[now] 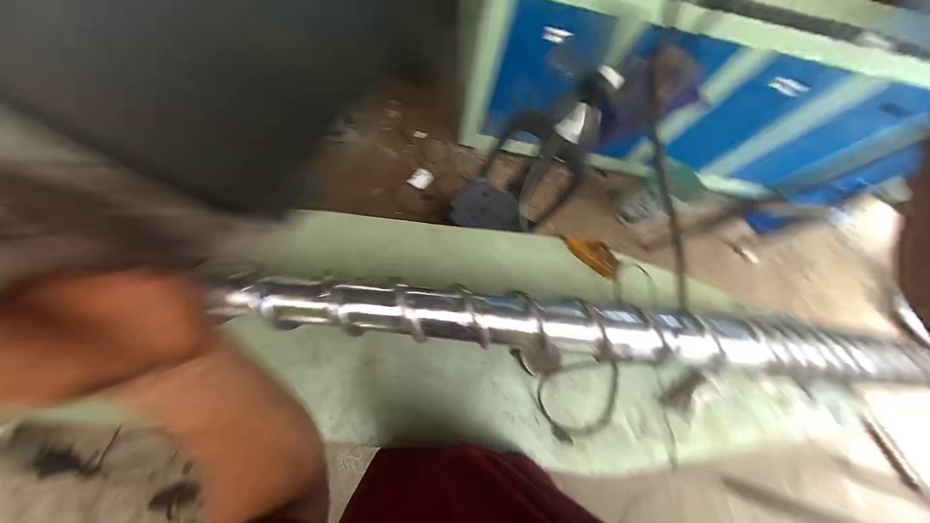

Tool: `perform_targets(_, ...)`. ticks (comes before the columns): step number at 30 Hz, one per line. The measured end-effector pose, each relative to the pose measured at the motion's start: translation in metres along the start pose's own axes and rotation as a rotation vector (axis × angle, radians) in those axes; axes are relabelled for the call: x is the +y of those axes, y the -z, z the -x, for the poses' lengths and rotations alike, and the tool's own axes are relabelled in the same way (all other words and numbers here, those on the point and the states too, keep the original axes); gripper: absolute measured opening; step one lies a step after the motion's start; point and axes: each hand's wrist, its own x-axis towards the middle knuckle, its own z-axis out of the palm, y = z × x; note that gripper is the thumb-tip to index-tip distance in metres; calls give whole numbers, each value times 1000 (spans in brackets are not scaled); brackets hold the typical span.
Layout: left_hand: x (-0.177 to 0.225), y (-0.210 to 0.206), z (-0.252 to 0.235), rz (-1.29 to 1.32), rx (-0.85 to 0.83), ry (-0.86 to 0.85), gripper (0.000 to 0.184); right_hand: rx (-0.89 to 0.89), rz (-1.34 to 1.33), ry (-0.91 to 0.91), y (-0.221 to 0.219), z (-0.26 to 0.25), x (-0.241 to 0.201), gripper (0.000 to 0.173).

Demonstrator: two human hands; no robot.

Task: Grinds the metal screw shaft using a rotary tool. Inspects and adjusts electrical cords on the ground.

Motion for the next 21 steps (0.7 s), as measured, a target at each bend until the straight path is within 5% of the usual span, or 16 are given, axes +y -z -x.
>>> perform_targets(1, -2, -39, -5, -23, 16, -4, 49, -152, 12, 264, -3, -52, -34, 30)
perform_targets(2, -12, -86, -13, -55, 262, -43, 51, -178, -8, 517, -17, -89, -61, 42)
perform_targets(4, -28, -116, -15, -121, 494, 49, 51, -69, -66, 757, -74, -110, -75, 59)
perform_targets(9, -66, -91, 6, -54, 663, 405, 28, -251, -204, 607, -170, -93, -47, 67)
perform_targets(21, -147, -20, -9, -46, 1062, 484, 24, -685, -513, 400, -272, -111, -32, 57)
